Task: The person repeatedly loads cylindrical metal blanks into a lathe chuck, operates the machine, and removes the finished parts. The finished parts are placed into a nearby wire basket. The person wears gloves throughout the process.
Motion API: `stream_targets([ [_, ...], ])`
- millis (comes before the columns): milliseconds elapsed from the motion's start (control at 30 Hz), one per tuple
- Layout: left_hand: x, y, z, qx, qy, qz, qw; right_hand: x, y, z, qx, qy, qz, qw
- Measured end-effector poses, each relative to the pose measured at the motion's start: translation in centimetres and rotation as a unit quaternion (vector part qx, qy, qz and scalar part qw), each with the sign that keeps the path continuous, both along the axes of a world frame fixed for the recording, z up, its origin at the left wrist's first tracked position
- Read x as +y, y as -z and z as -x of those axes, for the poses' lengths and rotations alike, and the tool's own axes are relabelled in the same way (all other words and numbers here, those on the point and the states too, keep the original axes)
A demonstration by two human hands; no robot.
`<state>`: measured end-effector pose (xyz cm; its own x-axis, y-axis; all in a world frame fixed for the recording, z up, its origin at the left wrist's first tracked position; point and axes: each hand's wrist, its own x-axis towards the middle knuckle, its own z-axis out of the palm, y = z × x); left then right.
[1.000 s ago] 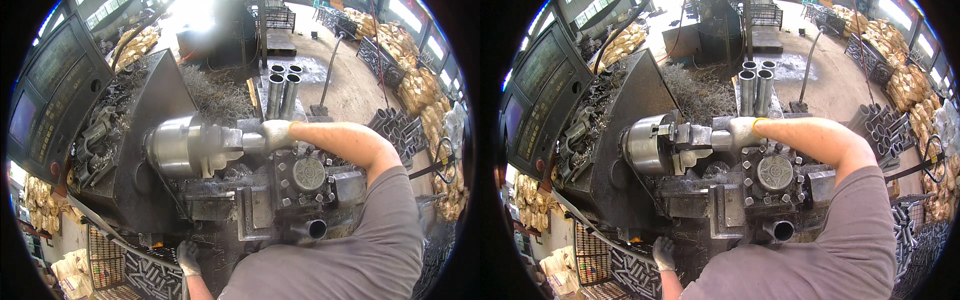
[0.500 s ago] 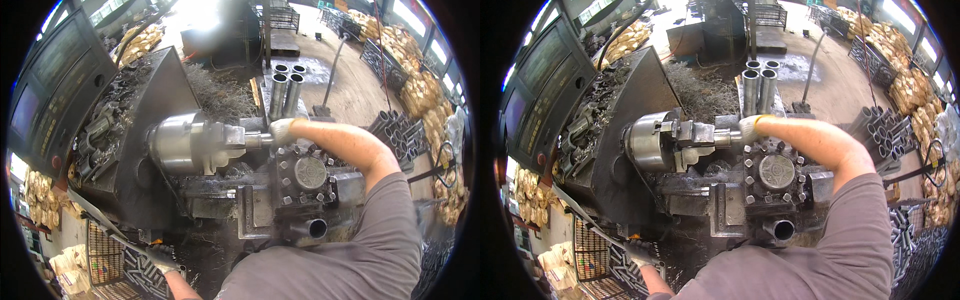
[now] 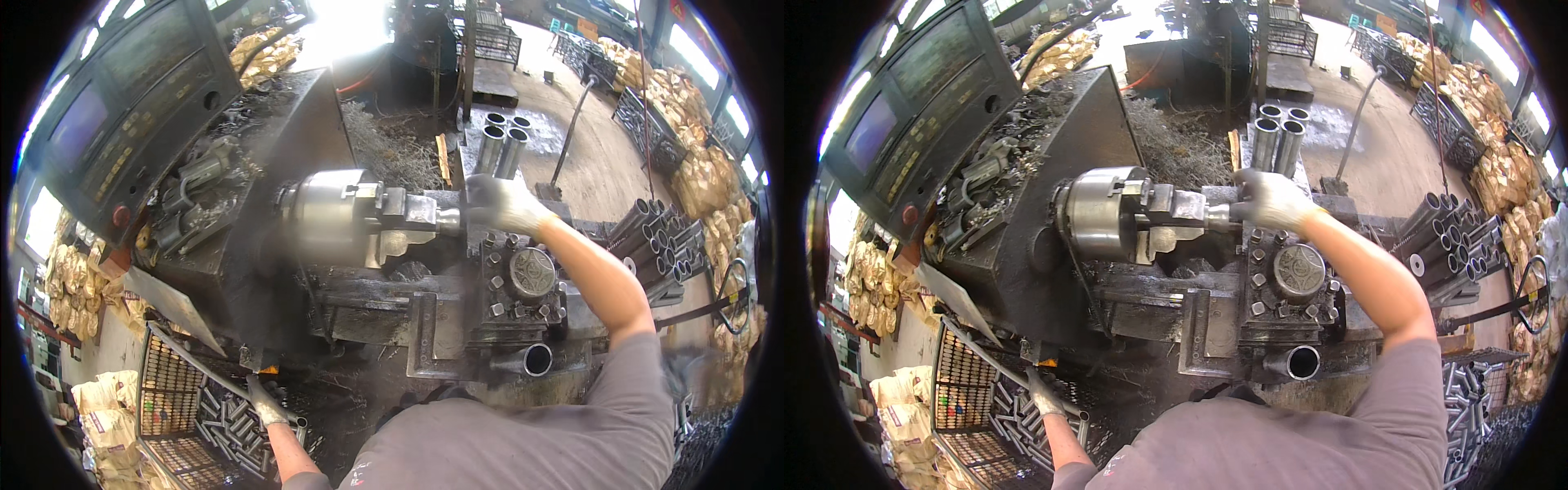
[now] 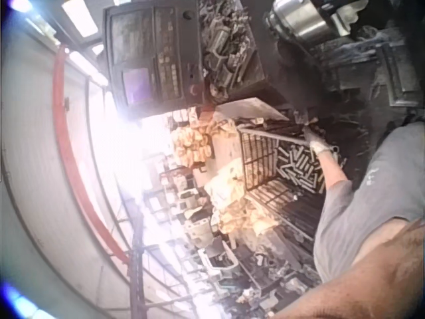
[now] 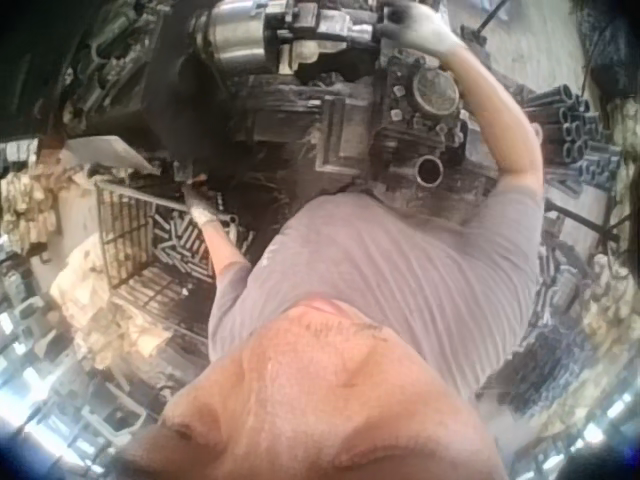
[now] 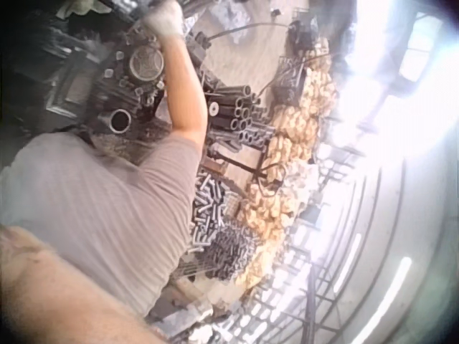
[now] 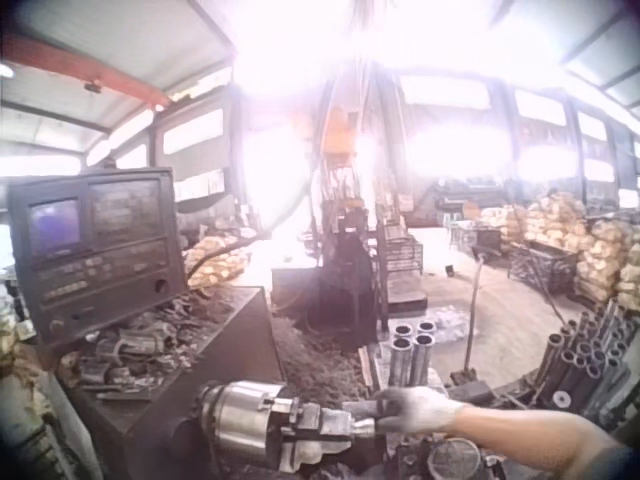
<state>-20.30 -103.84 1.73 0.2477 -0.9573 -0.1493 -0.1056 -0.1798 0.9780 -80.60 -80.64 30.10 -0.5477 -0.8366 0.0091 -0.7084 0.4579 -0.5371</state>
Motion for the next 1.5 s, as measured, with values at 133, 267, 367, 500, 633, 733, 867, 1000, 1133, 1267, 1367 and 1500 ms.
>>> stream_targets([
  [133,1.5,-13.6,4.2,-0.301,-0.001,0.43,0.851,11.4,-1.5,-4.1,-0.122,0.158,0.26,0.945],
  [267,-2.9,-31.5,13.4,-0.415,0.082,0.577,0.699,22.6,2.1,-9.0,-0.075,0.268,0.35,0.894],
  [367,-11.2,-38.2,18.6,-0.493,0.119,0.375,0.776,25.8,3.8,-13.2,-0.135,0.327,0.321,0.878],
  [500,-25.7,-39.5,18.8,-0.632,0.166,0.228,0.721,27.3,5.3,-17.2,-0.118,0.326,0.297,0.89],
  [633,-14.1,-39.4,22.0,-0.525,0.06,0.343,0.776,29.0,5.7,-20.0,-0.141,0.322,0.274,0.895],
  [733,-2.0,-32.1,18.5,-0.274,0.157,0.637,0.703,29.5,6.9,-20.9,-0.169,0.314,0.234,0.905],
  [867,16.3,-18.1,14.4,-0.242,0.38,0.438,0.778,29.7,10.8,-19.4,-0.281,0.27,0.223,0.893],
  [1000,27.6,-2.0,4.8,-0.342,0.439,-0.13,0.821,27.4,11.6,-18.0,-0.18,0.137,0.191,0.955],
  [1133,34.7,3.2,-4.2,-0.374,0.415,-0.253,0.789,24.0,12.1,-17.7,-0.152,0.05,0.029,0.987],
  [1267,40.7,2.5,-9.0,-0.361,0.344,-0.29,0.817,21.7,14.6,-19.2,-0.11,0.072,0.102,0.986],
  [1367,44.3,1.7,-11.5,-0.321,0.28,-0.276,0.861,20.0,14.5,-25.2,-0.178,-0.022,0.165,0.97],
  [1500,52.4,2.2,-18.8,-0.256,0.172,-0.294,0.904,15.2,16.0,-39.5,-0.213,-0.25,0.103,0.939],
])
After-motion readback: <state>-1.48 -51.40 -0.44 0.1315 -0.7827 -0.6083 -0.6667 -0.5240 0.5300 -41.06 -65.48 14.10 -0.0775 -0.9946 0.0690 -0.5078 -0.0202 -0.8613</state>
